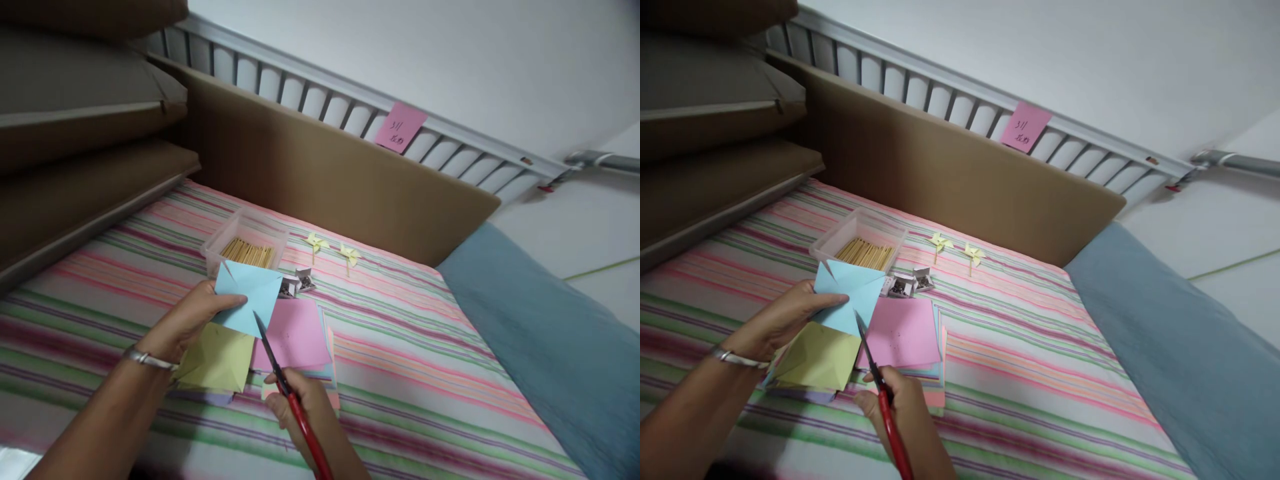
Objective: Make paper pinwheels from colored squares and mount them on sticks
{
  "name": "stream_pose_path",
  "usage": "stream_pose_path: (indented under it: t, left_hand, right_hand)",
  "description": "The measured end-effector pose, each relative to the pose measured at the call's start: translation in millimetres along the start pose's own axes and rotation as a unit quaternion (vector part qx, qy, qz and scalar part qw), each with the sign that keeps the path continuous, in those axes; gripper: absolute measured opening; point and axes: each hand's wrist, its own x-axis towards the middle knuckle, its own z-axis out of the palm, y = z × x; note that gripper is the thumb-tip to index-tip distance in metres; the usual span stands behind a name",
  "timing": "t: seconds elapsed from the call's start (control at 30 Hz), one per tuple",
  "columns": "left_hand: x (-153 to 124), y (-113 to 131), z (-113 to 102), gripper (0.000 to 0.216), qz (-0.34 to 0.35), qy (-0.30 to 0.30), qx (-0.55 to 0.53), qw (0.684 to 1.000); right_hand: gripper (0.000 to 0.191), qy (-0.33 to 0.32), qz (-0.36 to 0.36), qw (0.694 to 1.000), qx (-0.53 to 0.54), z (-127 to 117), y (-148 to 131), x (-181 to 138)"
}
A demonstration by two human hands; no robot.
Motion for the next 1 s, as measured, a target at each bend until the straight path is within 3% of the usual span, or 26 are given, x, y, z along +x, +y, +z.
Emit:
stream_pose_path:
  t: [0.77, 1.0]
  left_hand:
    - [-2.6, 1.2, 2.9, 0.028, -0.025, -0.008, 0.001, 1.000]
    - [-4.3, 2.7, 4.8, 0.022, -0.033, 0.014, 0.001, 0.999]
  right_hand:
    - [0.029, -0.002, 0.004, 1.000, 0.004, 1.1, 0.2, 2.2]
    - [0.025, 0.001, 0.005, 1.000, -0.003, 1.7, -2.5, 2.3]
